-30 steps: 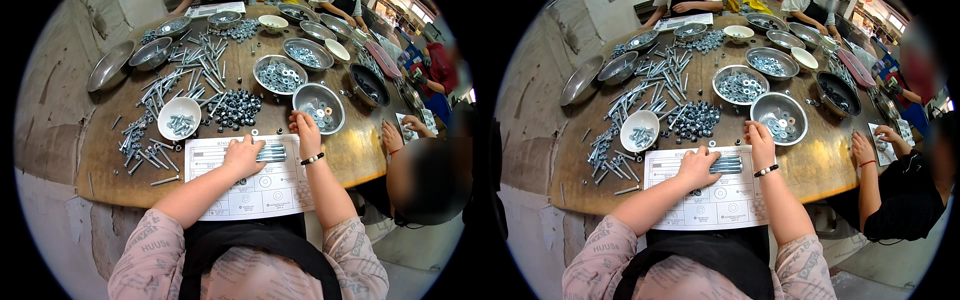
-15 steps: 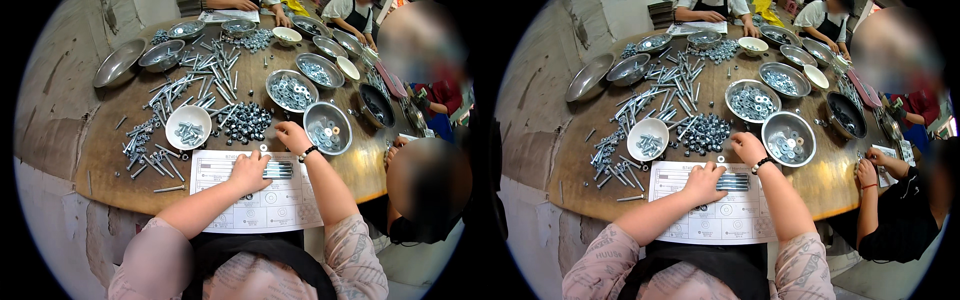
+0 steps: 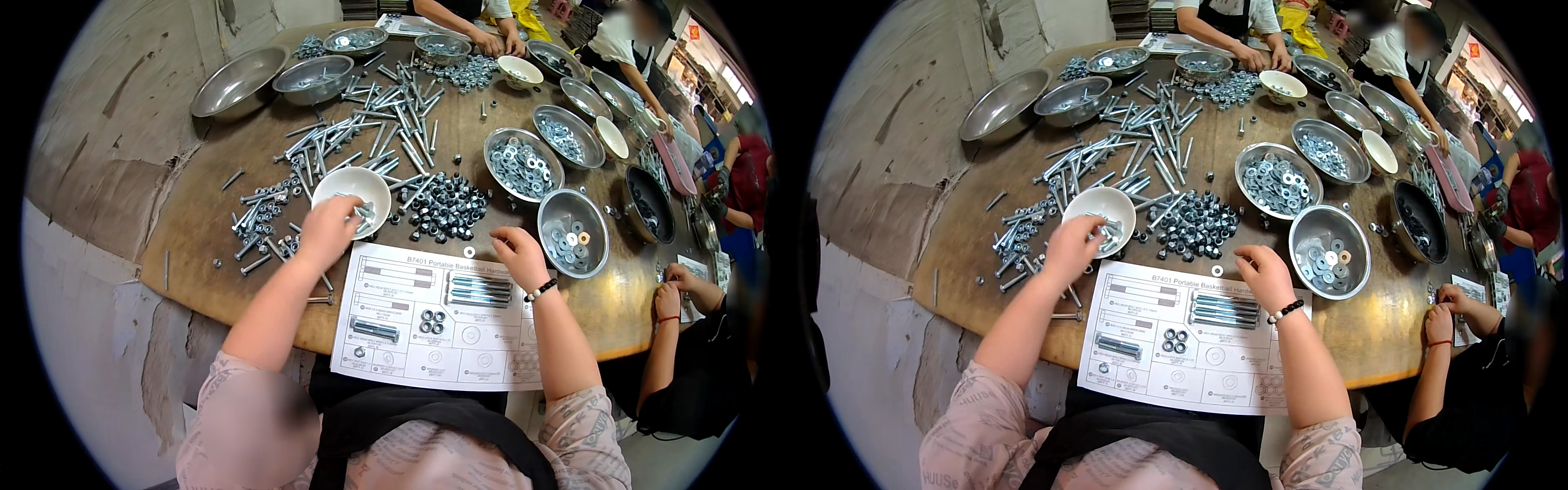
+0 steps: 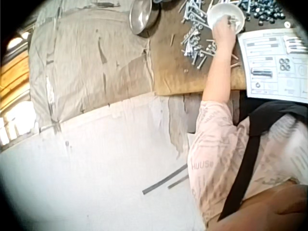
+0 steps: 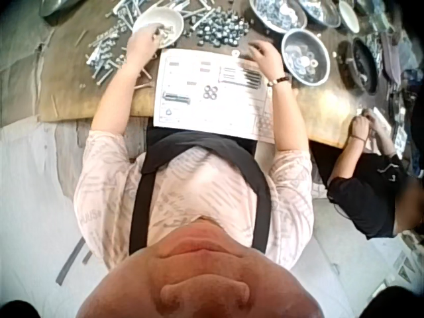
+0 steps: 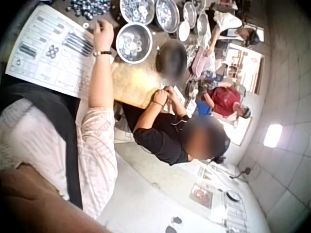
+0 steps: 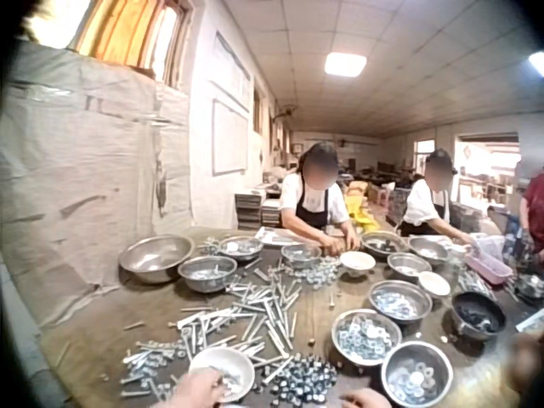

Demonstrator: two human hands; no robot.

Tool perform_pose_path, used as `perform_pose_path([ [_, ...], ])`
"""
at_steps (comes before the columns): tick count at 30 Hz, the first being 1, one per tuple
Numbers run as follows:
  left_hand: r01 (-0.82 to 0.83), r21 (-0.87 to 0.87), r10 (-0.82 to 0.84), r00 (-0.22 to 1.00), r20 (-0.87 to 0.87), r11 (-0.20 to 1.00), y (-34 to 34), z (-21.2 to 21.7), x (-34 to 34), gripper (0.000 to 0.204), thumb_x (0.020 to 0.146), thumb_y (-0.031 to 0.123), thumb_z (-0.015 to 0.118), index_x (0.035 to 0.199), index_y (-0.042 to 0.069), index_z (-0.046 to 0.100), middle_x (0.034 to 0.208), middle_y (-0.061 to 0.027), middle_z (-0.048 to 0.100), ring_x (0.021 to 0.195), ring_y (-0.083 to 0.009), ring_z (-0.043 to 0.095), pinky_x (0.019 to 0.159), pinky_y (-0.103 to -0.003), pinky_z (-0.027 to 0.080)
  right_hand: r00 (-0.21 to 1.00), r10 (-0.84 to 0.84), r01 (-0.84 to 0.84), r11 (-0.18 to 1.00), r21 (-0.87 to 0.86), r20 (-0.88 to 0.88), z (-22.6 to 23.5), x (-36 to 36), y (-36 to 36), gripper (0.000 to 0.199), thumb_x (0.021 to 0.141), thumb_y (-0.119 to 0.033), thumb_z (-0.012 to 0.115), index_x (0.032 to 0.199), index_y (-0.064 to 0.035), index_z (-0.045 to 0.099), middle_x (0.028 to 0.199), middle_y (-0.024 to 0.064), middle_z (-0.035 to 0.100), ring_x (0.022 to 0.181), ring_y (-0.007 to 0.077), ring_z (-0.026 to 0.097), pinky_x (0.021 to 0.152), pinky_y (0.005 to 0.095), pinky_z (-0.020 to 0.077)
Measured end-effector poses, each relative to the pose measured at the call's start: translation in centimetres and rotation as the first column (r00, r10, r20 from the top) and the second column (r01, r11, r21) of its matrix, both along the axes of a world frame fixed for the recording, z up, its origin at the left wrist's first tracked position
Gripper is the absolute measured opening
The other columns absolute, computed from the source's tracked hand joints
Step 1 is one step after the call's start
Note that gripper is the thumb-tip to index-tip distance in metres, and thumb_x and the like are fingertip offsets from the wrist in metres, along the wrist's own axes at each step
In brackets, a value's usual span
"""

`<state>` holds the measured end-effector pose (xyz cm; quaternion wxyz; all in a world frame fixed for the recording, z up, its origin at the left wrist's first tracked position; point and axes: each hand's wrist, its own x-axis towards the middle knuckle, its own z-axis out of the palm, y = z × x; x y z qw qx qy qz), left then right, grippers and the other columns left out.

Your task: The person sorts metal fasteners including bolts, nuts, and washers from bowls and piles on a table, arranging them on a printed instruction sheet. They repeatedly pick up items, place them in designated spots, and occasionally adjust the sheet while other workers perform similar tasks nearby.

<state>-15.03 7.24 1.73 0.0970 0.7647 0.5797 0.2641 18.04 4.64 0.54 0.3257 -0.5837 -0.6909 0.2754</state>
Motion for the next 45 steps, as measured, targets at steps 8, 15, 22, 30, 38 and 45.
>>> perform_pose_path([
  [8,0.161,-0.201,-0.212,0.939,-0.269,0.966,5.4,-2.5,-1.3,0.028,0.069,0.009,0.063,0.097,0.01,0.061,0.088,-0.0096,0.061,0.088,-0.0281,0.057,0.078,-0.037,0.045,0.997,0.02,-0.021,1.0,-0.023,-0.075,0.4,-0.9,-1.3,0.017,0.079,-0.01,0.059,0.095,-0.0033,0.062,0.085,0.0088,0.058,0.075,0.018,0.057,0.067,0.0269,0.0456],
  [15,0.177,-0.474,-0.32,0.916,-0.242,0.863,7.3,-1.2,-0.9,0.032,0.067,0.01,0.067,0.098,0.009,0.06,0.094,-0.0107,0.06,0.091,-0.0266,0.057,0.079,-0.035,0.044,0.997,0.007,-0.011,0.998,-0.055,-0.082,0.4,-0.5,-2.7,0.018,0.08,-0.012,0.06,0.095,-0.0026,0.061,0.085,0.0097,0.058,0.075,0.0185,0.058,0.067,0.0273,0.0459],
  [22,0.329,-0.422,-0.409,0.906,-0.111,0.845,7.1,-1.7,-1.3,0.035,0.068,0.009,0.066,0.102,0.011,0.058,0.098,-0.0094,0.06,0.091,-0.0259,0.057,0.079,-0.036,0.044,0.991,0.048,-0.059,0.995,-0.08,-0.125,0.3,-1.3,-3.3,0.018,0.081,-0.013,0.059,0.094,-0.0023,0.061,0.085,0.0098,0.059,0.075,0.0193,0.057,0.067,0.0282,0.0457],
  [30,0.273,-0.453,-0.412,0.879,-0.241,0.849,7.0,-0.4,-0.3,0.033,0.069,0.011,0.066,0.101,0.012,0.058,0.089,-0.0082,0.061,0.085,-0.0259,0.058,0.075,-0.037,0.045,0.995,0.068,-0.075,0.992,-0.098,-0.078,0.2,-1.3,-4.2,0.018,0.081,-0.015,0.059,0.094,-0.0029,0.061,0.084,0.0099,0.059,0.075,0.02,0.057,0.068,0.0287,0.0454],
  [38,0.276,-0.248,-0.21,0.942,0.261,0.929,4.6,-0.2,1.5,0.02,0.074,0.009,0.064,0.092,0.003,0.057,0.073,-0.0019,0.055,0.065,-0.0104,0.049,0.061,-0.024,0.042,0.962,0.068,-0.102,0.988,-0.117,-0.263,0.8,-4.5,-5.2,0.018,0.08,-0.014,0.06,0.094,-0.0018,0.062,0.083,0.0071,0.06,0.073,0.0139,0.058,0.066,0.0261,0.0461],
  [45,0.534,-0.307,-0.177,0.673,0.718,0.788,-3.8,2.1,11.9,0.018,0.081,0.005,0.057,0.098,0.004,0.052,0.084,-0.0003,0.054,0.074,-0.0074,0.053,0.066,-0.022,0.044,0.527,-0.122,-0.074,0.979,-0.188,-0.841,-0.1,-7.2,-5.9,0.03,0.083,-0.003,0.055,0.111,0.0016,0.046,0.096,0.0076,0.055,0.076,0.0108,0.058,0.064,0.0225,0.0498],
])
